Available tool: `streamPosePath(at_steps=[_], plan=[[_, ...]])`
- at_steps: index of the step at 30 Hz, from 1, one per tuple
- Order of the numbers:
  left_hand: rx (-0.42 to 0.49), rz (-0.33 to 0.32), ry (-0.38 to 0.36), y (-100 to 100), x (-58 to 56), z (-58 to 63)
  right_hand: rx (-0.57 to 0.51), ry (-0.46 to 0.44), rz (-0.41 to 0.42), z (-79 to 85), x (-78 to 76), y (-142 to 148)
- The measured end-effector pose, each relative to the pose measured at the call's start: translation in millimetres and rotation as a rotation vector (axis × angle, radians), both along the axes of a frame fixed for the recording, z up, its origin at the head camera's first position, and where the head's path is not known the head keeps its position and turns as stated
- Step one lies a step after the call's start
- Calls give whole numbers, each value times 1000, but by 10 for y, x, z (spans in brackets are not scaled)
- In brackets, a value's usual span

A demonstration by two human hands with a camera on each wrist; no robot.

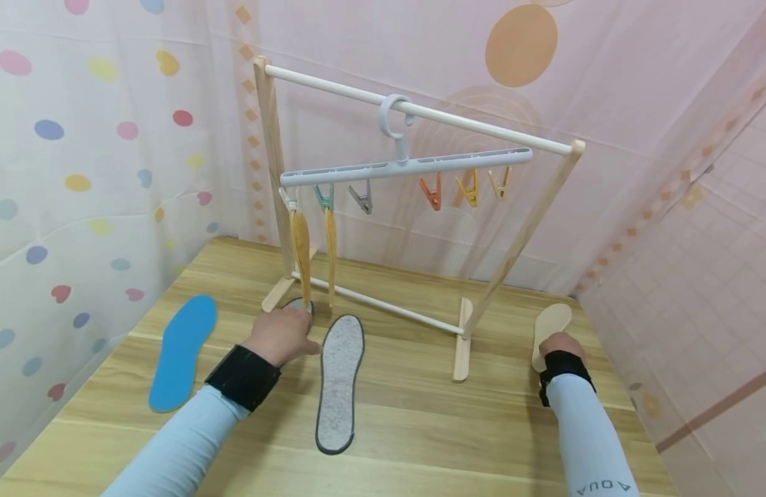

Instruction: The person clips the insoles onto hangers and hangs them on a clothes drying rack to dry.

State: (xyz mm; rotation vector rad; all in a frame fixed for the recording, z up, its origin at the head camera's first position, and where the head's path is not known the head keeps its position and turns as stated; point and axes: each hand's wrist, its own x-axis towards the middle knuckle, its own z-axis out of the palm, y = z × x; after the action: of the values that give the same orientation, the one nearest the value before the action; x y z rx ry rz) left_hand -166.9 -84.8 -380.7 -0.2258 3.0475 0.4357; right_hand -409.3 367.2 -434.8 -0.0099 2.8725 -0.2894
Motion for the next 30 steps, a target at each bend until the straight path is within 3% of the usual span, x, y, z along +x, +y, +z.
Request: streamPosePath(at_steps=[9, 20, 30], plan=[[6, -3, -18, 16, -8, 24, -42, 95, -13, -2, 11, 7], [4, -13, -34, 17, -23, 18, -73, 156, -12, -8, 62, 7], [10, -22, -38, 28, -23, 10, -114, 185, -27, 86, 185, -95]])
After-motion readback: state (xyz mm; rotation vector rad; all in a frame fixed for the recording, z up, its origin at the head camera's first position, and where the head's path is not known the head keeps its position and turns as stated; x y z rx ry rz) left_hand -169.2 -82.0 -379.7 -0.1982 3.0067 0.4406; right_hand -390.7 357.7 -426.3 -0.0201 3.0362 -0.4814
